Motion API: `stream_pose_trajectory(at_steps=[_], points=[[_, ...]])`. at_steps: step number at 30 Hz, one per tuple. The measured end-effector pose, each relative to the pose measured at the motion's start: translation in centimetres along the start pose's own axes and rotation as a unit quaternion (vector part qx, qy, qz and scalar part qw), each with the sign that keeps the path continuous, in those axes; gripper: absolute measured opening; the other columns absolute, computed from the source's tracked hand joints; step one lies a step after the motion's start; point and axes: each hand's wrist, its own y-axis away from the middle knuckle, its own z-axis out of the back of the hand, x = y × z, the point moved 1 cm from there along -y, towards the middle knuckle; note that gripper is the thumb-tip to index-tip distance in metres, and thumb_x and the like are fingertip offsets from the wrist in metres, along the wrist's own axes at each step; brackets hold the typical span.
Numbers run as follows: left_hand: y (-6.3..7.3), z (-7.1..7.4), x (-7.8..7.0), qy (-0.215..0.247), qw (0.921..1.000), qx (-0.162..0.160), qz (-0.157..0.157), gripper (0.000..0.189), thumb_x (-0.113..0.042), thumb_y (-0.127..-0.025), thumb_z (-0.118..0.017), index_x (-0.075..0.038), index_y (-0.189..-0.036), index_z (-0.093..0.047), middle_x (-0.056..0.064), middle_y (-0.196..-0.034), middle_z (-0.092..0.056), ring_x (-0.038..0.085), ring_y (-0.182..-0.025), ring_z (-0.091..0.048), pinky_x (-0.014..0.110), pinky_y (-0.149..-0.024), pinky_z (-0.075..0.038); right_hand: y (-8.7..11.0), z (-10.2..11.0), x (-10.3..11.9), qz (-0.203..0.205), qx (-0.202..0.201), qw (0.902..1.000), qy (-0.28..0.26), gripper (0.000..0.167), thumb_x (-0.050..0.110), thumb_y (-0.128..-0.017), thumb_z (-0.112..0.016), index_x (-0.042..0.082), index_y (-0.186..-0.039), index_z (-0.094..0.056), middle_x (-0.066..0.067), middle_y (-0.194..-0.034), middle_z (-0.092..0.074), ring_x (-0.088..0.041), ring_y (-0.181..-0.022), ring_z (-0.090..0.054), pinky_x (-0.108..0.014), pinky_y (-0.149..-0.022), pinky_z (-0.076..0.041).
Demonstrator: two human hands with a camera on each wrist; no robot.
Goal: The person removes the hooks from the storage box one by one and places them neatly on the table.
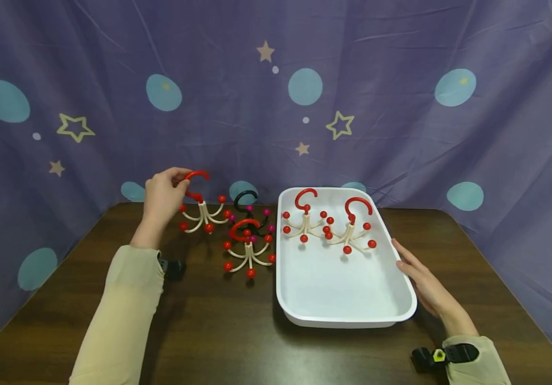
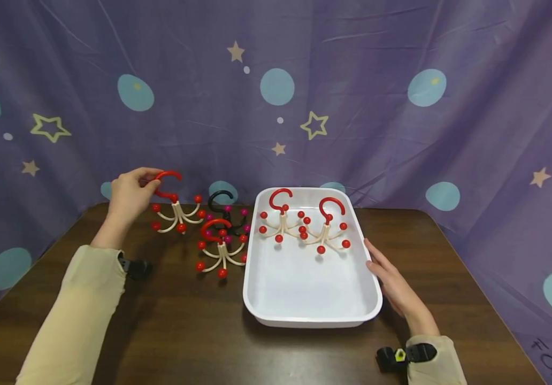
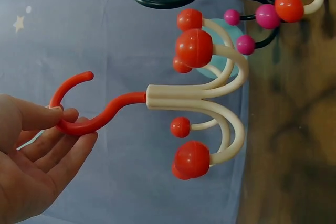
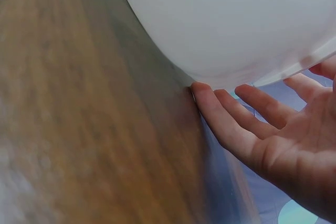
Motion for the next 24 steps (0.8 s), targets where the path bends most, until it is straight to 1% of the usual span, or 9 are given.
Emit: stream_pose_trajectory(at_steps=[7, 11, 15, 20, 24], points=[[0.1, -1.2, 1.2, 0.009, 0.9999, 0.001, 0.008, 0.024, -0.008, -0.087, -0.056, -0.006, -0.109, -0.065, 0.016, -0.097, -0.067, 0.027, -0.079, -0.061, 0.029, -0.059, -0.042, 0.0, -0.1, 0.0, -0.001, -0.001, 1.0000, -0.002, 0.061, 0.034, -0.098, -0.035, 0.017, -0.147, -0.003, -0.013, -0.152, 0.007, -0.039, -0.135, -0.007, -0.011, -0.082, -0.036], [0.2, -2.1, 1.8, 0.013, 0.9999, 0.001, 0.006, 0.023, -0.007, -0.086, -0.057, -0.006, -0.107, -0.066, 0.015, -0.095, -0.067, 0.026, -0.079, -0.061, 0.027, -0.062, -0.041, 0.0, -0.1, 0.0, 0.001, -0.001, 1.0000, -0.005, 0.061, 0.033, -0.098, -0.035, 0.016, -0.147, -0.003, -0.014, -0.152, 0.007, -0.039, -0.135, -0.007, -0.010, -0.081, -0.037], [0.2, -3.0, 2.4, 0.020, 0.9997, 0.009, 0.007, 0.023, -0.006, -0.086, -0.057, -0.006, -0.108, -0.066, 0.014, -0.095, -0.067, 0.025, -0.077, -0.060, 0.026, -0.062, -0.042, -0.1, -0.2, -0.1, 0.003, -0.001, 1.0000, -0.008, 0.061, 0.033, -0.098, -0.035, 0.017, -0.147, -0.003, -0.014, -0.152, 0.007, -0.039, -0.135, -0.007, -0.010, -0.081, -0.037], [0.1, -3.8, 2.7, 0.025, 0.9995, 0.017, 0.013, 0.024, -0.006, -0.086, -0.058, -0.006, -0.108, -0.066, 0.014, -0.095, -0.067, 0.025, -0.080, -0.060, 0.029, -0.067, -0.042, -0.2, -0.1, -0.2, 0.004, 0.001, 0.9999, -0.011, 0.060, 0.033, -0.098, -0.034, 0.018, -0.147, -0.003, -0.013, -0.152, 0.007, -0.039, -0.134, -0.009, -0.011, -0.082, -0.038], [-0.1, -4.2, 2.6, 0.028, 0.9992, 0.025, 0.016, 0.024, -0.005, -0.086, -0.057, -0.006, -0.109, -0.066, 0.014, -0.097, -0.067, 0.026, -0.080, -0.061, 0.030, -0.066, -0.044, -0.2, 0.0, -0.3, 0.003, -0.001, 1.0000, -0.007, 0.060, 0.033, -0.098, -0.035, 0.018, -0.147, -0.003, -0.012, -0.152, 0.007, -0.038, -0.135, -0.008, -0.011, -0.082, -0.038]])
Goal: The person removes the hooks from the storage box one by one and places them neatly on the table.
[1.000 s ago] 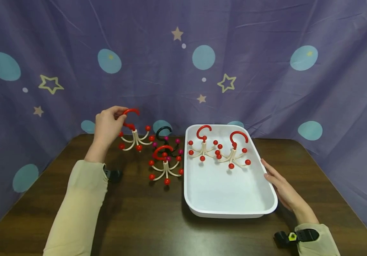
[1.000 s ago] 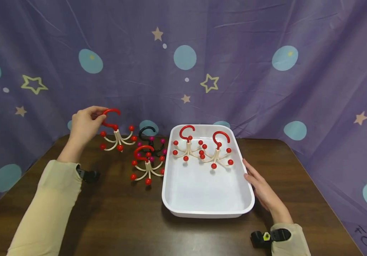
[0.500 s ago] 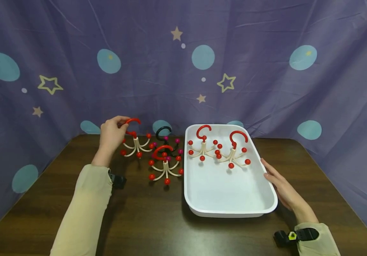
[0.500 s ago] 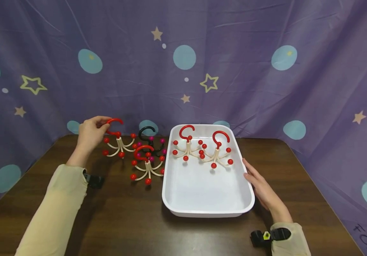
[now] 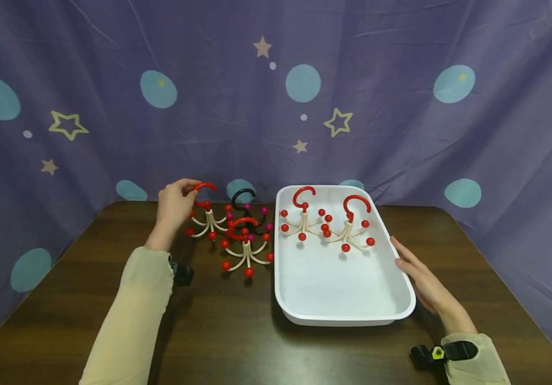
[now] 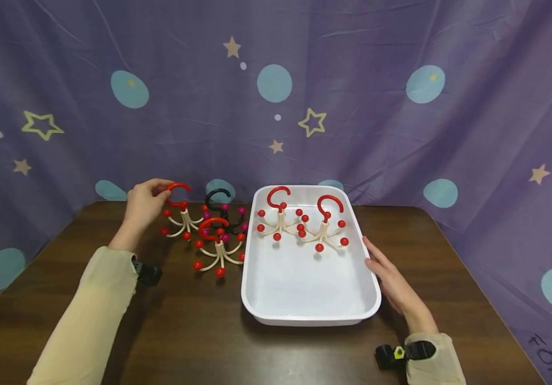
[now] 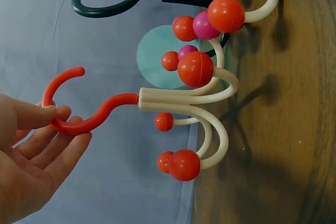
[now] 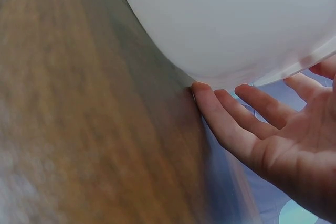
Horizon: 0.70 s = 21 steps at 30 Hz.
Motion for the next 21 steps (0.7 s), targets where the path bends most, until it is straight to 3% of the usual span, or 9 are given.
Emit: stream_pose_trajectory(at_steps=[6, 15, 21], points=[[-0.1, -0.7, 0.3, 0.000, 1.0000, 0.007, -0.002, 0.024, -0.006, -0.087, -0.057, -0.006, -0.109, -0.065, 0.014, -0.096, -0.067, 0.025, -0.078, -0.061, 0.028, -0.062, -0.045, 0.0, 0.0, 0.0, -0.004, -0.003, 1.0000, 0.005, 0.061, 0.034, -0.098, -0.035, 0.018, -0.147, -0.004, -0.012, -0.153, 0.006, -0.039, -0.135, -0.008, -0.012, -0.083, -0.037], [0.2, -1.6, 0.7, 0.006, 0.9998, 0.009, 0.015, 0.024, -0.007, -0.088, -0.055, -0.007, -0.111, -0.065, 0.015, -0.099, -0.066, 0.028, -0.082, -0.060, 0.035, -0.066, -0.044, -0.1, -0.2, 0.1, 0.002, 0.004, 0.9999, -0.013, 0.059, 0.031, -0.098, -0.035, 0.019, -0.147, -0.004, -0.012, -0.152, 0.007, -0.038, -0.135, -0.007, -0.010, -0.082, -0.037], [0.0, -1.9, 0.7, 0.006, 0.9999, 0.012, 0.004, 0.024, -0.008, -0.089, -0.054, -0.008, -0.111, -0.064, 0.015, -0.098, -0.066, 0.027, -0.079, -0.059, 0.034, -0.065, -0.043, -0.1, -0.1, 0.1, 0.002, -0.002, 0.9999, -0.011, 0.059, 0.032, -0.098, -0.035, 0.019, -0.147, -0.005, -0.012, -0.153, 0.006, -0.038, -0.135, -0.009, -0.011, -0.082, -0.037]])
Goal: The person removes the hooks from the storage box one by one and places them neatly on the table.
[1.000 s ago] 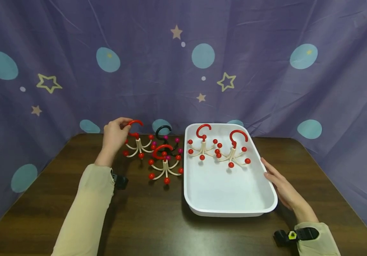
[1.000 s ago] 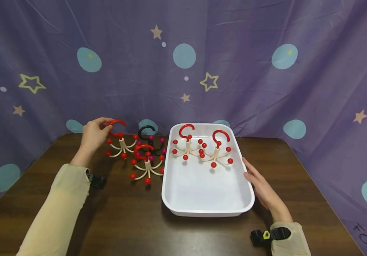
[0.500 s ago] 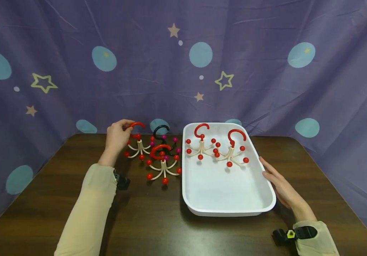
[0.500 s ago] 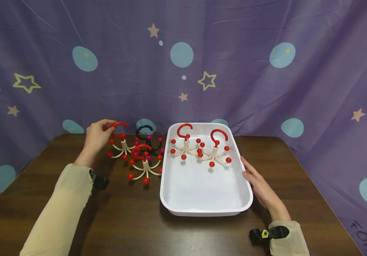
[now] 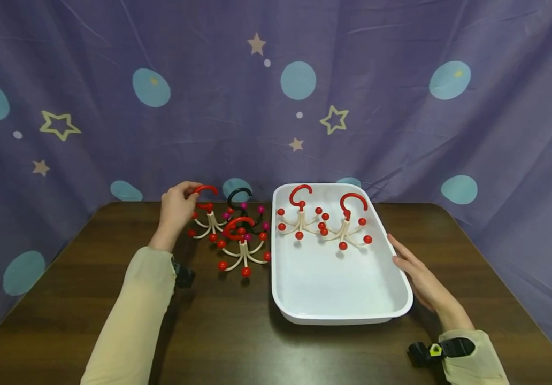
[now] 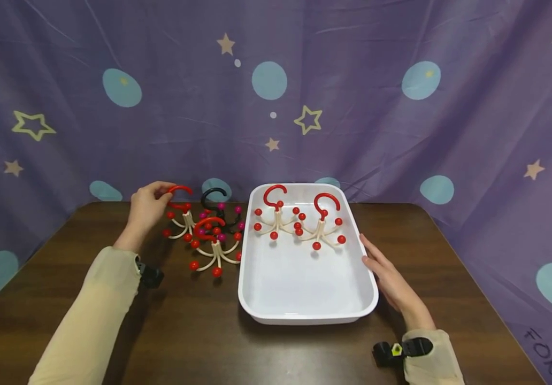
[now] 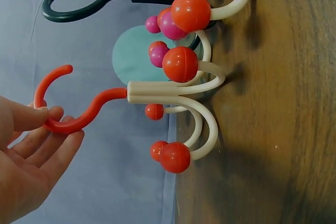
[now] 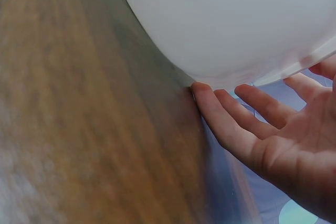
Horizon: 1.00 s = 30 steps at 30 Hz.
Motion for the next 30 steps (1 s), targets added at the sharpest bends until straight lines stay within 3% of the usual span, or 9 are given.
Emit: stream_pose_trajectory(at_steps=[7, 12, 16, 20, 27, 30], points=[[0.1, 0.3, 0.3, -0.001, 0.9999, 0.012, 0.001, 0.025, -0.007, -0.089, -0.052, -0.006, -0.112, -0.063, 0.016, -0.099, -0.065, 0.027, -0.082, -0.059, 0.034, -0.068, -0.044, -0.3, -0.2, -0.1, 0.004, 0.005, 0.9999, -0.008, 0.059, 0.030, -0.099, -0.035, 0.017, -0.147, -0.004, -0.014, -0.152, 0.005, -0.037, -0.134, -0.011, -0.013, -0.083, -0.038], [-0.2, 0.9, -0.7, -0.005, 0.9996, 0.026, -0.014, 0.028, -0.010, -0.089, -0.052, -0.005, -0.115, -0.061, 0.017, -0.109, -0.062, 0.031, -0.095, -0.057, 0.043, -0.078, -0.044, -0.3, -0.1, -0.1, 0.005, 0.000, 1.0000, -0.003, 0.059, 0.031, -0.098, -0.035, 0.017, -0.147, -0.005, -0.015, -0.152, 0.004, -0.038, -0.134, -0.011, -0.012, -0.082, -0.038], [-0.6, 1.1, -2.1, -0.015, 0.9986, 0.039, -0.031, 0.028, -0.011, -0.090, -0.051, -0.004, -0.115, -0.061, 0.017, -0.115, -0.058, 0.034, -0.108, -0.051, 0.047, -0.088, -0.040, -0.1, 0.0, 0.0, 0.002, -0.003, 1.0000, 0.001, 0.060, 0.032, -0.098, -0.036, 0.018, -0.147, -0.005, -0.013, -0.152, 0.005, -0.038, -0.135, -0.009, -0.011, -0.082, -0.037], [-0.8, 1.0, -3.9, -0.035, 0.9966, 0.051, -0.054, 0.027, -0.010, -0.089, -0.051, -0.003, -0.113, -0.062, 0.018, -0.114, -0.058, 0.035, -0.107, -0.051, 0.047, -0.090, -0.037, 0.0, 0.0, 0.0, -0.001, -0.003, 1.0000, 0.002, 0.060, 0.032, -0.098, -0.036, 0.018, -0.147, -0.005, -0.014, -0.152, 0.006, -0.038, -0.135, -0.009, -0.012, -0.082, -0.037], [-1.1, 0.1, -7.2, -0.051, 0.9931, 0.074, -0.076, 0.025, -0.012, -0.089, -0.054, -0.006, -0.110, -0.064, 0.015, -0.115, -0.057, 0.033, -0.102, -0.051, 0.043, -0.081, -0.039, 0.0, 0.1, 0.0, 0.000, -0.004, 1.0000, 0.004, 0.060, 0.032, -0.098, -0.035, 0.017, -0.147, -0.005, -0.013, -0.152, 0.005, -0.038, -0.135, -0.009, -0.015, -0.084, -0.037], [-1.1, -0.3, -8.6, -0.050, 0.9912, 0.091, -0.081, 0.025, -0.014, -0.090, -0.053, -0.008, -0.112, -0.063, 0.014, -0.117, -0.056, 0.032, -0.106, -0.051, 0.043, -0.085, -0.041, 0.0, 0.0, 0.0, 0.000, -0.004, 1.0000, 0.007, 0.060, 0.032, -0.098, -0.036, 0.017, -0.147, -0.005, -0.013, -0.152, 0.005, -0.038, -0.135, -0.008, -0.013, -0.084, -0.036]])
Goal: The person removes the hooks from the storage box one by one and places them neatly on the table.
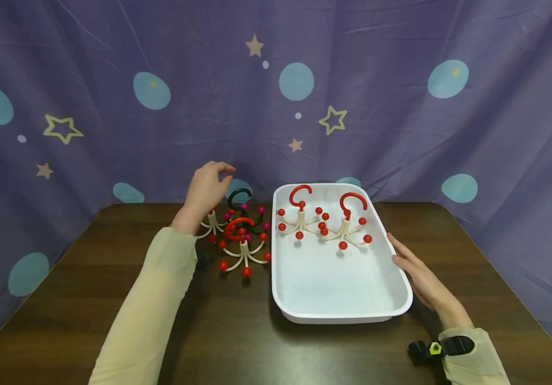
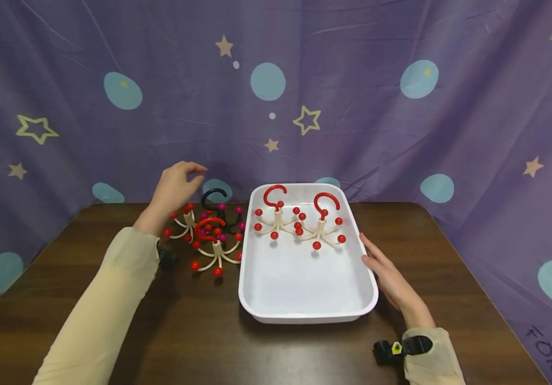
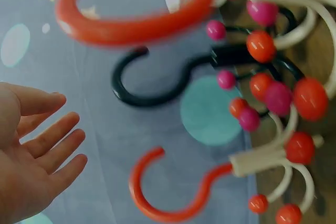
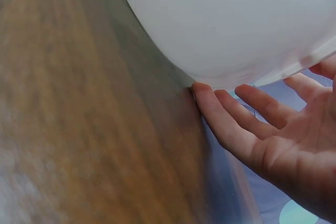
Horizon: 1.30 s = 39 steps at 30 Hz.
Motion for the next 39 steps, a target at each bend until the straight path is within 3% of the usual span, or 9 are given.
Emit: stream_pose_trajectory(at_steps=[6, 11, 14, 18, 22, 32, 39], points=[[-0.6, -1.0, -2.8, -0.010, 0.9987, 0.049, -0.014, 0.027, -0.016, -0.091, -0.053, -0.008, -0.115, -0.061, 0.013, -0.119, -0.056, 0.030, -0.109, -0.052, 0.043, -0.090, -0.043, -0.1, 0.1, -0.1, 0.002, 0.001, 1.0000, 0.003, 0.061, 0.032, -0.098, -0.036, 0.015, -0.147, -0.005, -0.012, -0.152, 0.005, -0.038, -0.136, -0.006, -0.011, -0.083, -0.035], [-1.1, -2.4, -4.5, -0.026, 0.9962, 0.079, -0.027, 0.029, -0.020, -0.091, -0.054, -0.008, -0.116, -0.061, 0.011, -0.119, -0.058, 0.026, -0.108, -0.053, 0.040, -0.090, -0.043, -0.2, 0.1, -0.1, -0.002, 0.000, 0.9999, 0.014, 0.061, 0.033, -0.098, -0.035, 0.016, -0.147, -0.005, -0.012, -0.153, 0.005, -0.038, -0.136, -0.008, -0.031, -0.096, -0.033], [-1.2, -3.3, -5.4, -0.023, 0.9949, 0.091, -0.038, 0.030, -0.022, -0.091, -0.054, -0.009, -0.117, -0.060, 0.010, -0.118, -0.058, 0.025, -0.107, -0.054, 0.039, -0.089, -0.044, -0.2, 0.1, -0.2, -0.003, 0.000, 1.0000, 0.009, 0.060, 0.033, -0.098, -0.035, 0.016, -0.147, -0.004, -0.013, -0.152, 0.005, -0.039, -0.135, -0.009, -0.034, -0.097, -0.033], [-1.4, -4.6, -6.6, -0.014, 0.9929, 0.109, -0.048, 0.033, -0.025, -0.092, -0.053, -0.007, -0.119, -0.059, 0.010, -0.118, -0.059, 0.024, -0.105, -0.055, 0.038, -0.088, -0.045, -0.1, 0.0, -0.3, 0.004, 0.004, 1.0000, -0.001, 0.060, 0.032, -0.098, -0.035, 0.016, -0.147, -0.004, -0.014, -0.152, 0.005, -0.039, -0.134, -0.010, -0.024, -0.091, -0.037], [-1.7, -5.7, -7.6, -0.012, 0.9918, 0.122, -0.037, 0.035, -0.026, -0.092, -0.053, -0.007, -0.122, -0.056, 0.009, -0.118, -0.058, 0.023, -0.103, -0.056, 0.036, -0.086, -0.047, 0.0, 0.0, -0.2, 0.007, 0.006, 0.9999, -0.005, 0.060, 0.032, -0.098, -0.035, 0.017, -0.147, -0.004, -0.014, -0.152, 0.005, -0.038, -0.134, -0.011, -0.018, -0.085, -0.037], [-1.9, -8.7, -9.0, -0.010, 0.9870, 0.160, -0.001, 0.041, -0.028, -0.091, -0.055, -0.008, -0.126, -0.052, 0.009, -0.110, -0.061, 0.020, -0.091, -0.059, 0.033, -0.079, -0.048, 0.0, 0.1, -0.1, 0.005, 0.004, 1.0000, -0.006, 0.059, 0.031, -0.098, -0.035, 0.018, -0.147, -0.005, -0.015, -0.152, 0.005, -0.038, -0.134, -0.011, -0.017, -0.085, -0.038], [-1.8, -10.2, -9.3, -0.031, 0.9827, 0.182, -0.014, 0.044, -0.029, -0.092, -0.052, -0.005, -0.129, -0.048, 0.009, -0.122, -0.057, 0.022, -0.108, -0.056, 0.035, -0.090, -0.046, 0.0, 0.0, -0.1, 0.006, 0.002, 1.0000, -0.002, 0.059, 0.031, -0.098, -0.035, 0.017, -0.147, -0.005, -0.014, -0.152, 0.005, -0.038, -0.134, -0.011, -0.016, -0.085, -0.037]])
